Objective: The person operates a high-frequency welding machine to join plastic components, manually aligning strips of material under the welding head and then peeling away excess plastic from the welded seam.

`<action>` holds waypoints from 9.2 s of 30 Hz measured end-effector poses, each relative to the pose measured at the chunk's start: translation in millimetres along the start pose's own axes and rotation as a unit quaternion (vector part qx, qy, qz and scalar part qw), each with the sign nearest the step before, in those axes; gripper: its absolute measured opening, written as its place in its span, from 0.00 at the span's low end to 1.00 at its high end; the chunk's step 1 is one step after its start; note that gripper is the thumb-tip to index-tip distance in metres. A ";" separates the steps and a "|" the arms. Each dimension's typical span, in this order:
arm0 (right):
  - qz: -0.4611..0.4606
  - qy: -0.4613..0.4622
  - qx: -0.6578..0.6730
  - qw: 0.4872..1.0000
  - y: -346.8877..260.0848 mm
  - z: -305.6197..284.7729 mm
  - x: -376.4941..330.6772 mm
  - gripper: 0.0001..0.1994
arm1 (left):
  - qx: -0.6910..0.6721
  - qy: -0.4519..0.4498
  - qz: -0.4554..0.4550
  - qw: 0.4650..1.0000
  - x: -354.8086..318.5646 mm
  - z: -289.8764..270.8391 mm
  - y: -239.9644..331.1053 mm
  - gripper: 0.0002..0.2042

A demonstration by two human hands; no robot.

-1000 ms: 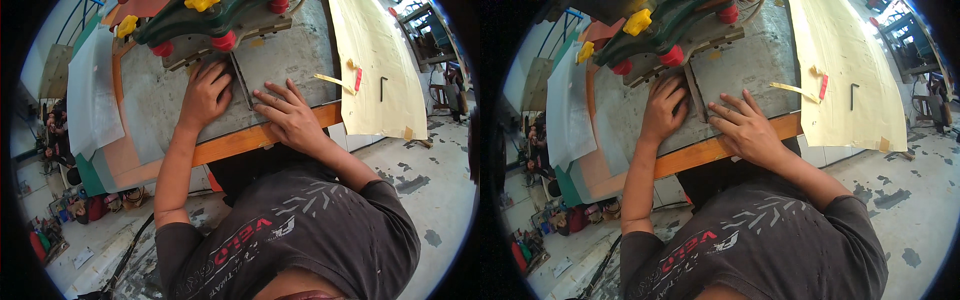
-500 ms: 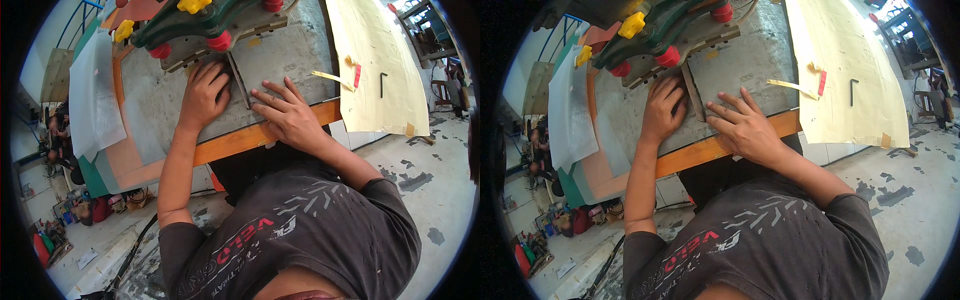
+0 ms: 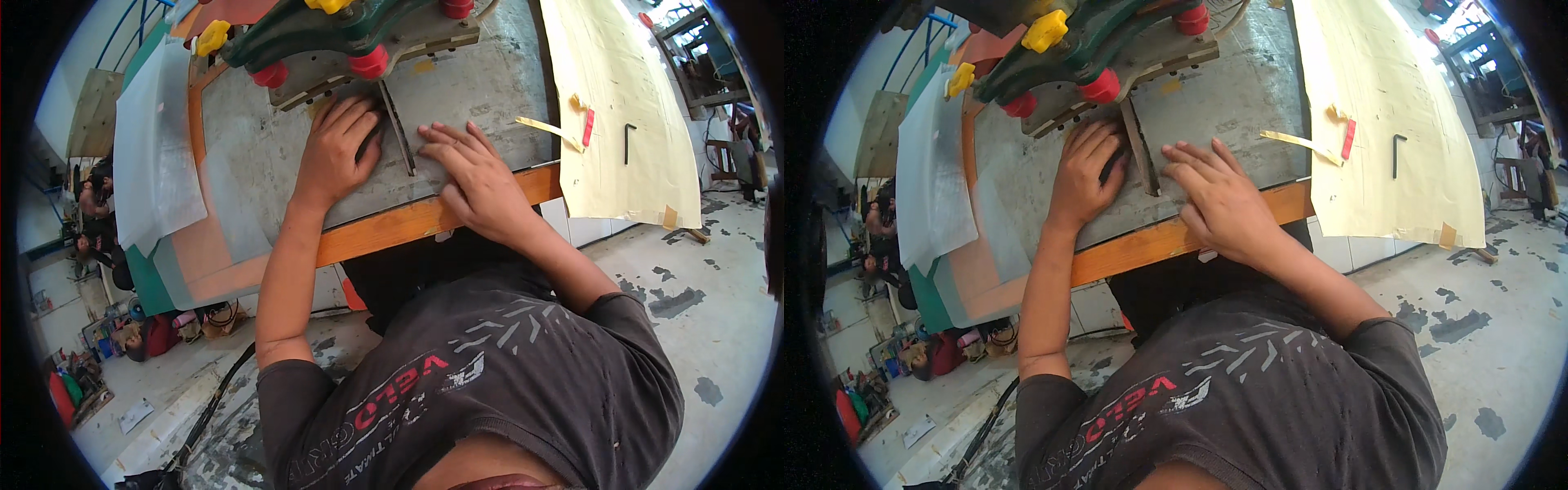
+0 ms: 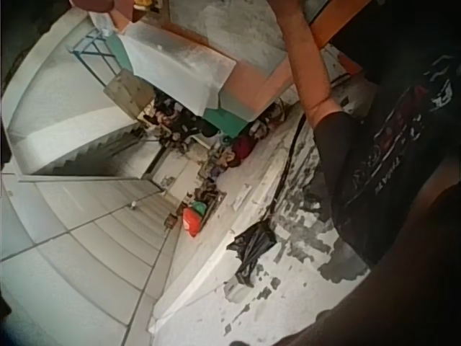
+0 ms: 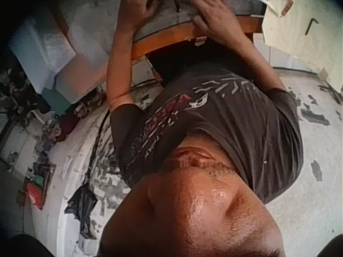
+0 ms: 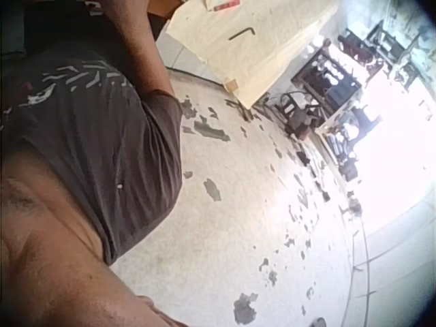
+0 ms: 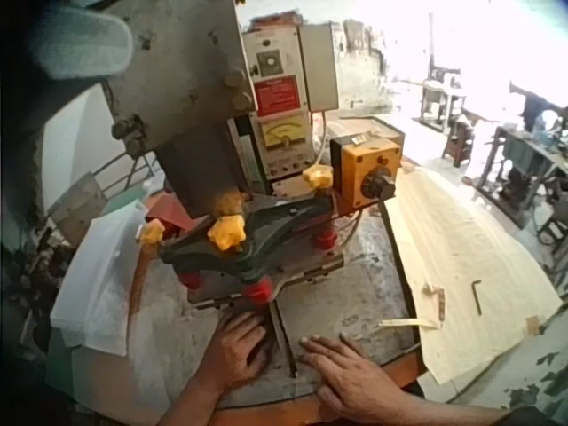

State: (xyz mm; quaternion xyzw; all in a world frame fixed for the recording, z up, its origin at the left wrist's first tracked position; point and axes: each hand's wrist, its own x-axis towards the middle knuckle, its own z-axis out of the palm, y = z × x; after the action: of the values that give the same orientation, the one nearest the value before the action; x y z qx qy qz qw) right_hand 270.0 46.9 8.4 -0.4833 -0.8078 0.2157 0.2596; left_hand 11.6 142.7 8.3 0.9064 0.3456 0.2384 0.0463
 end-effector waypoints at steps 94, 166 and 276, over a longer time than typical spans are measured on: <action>-0.032 -0.010 -0.040 0.999 -2.6 1.0 -2.8 0.22 | 0.041 -0.038 -0.049 0.997 -17.4 20.1 -16.8 0.24; -0.013 0.042 -0.095 0.994 -0.9 13.3 3.4 0.27 | -0.050 -0.051 0.068 0.995 -1.8 -8.9 -3.1 0.13; -0.094 0.053 0.077 0.991 10.8 15.3 -12.6 0.27 | -0.072 -0.051 0.160 0.983 -22.1 -13.4 47.5 0.13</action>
State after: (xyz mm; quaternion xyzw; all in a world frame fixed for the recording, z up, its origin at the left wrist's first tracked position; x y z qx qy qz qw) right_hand 272.6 38.9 -12.6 -0.3946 -0.8159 0.2260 0.3571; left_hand 19.8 91.4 23.1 0.9552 0.1752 0.2207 0.0903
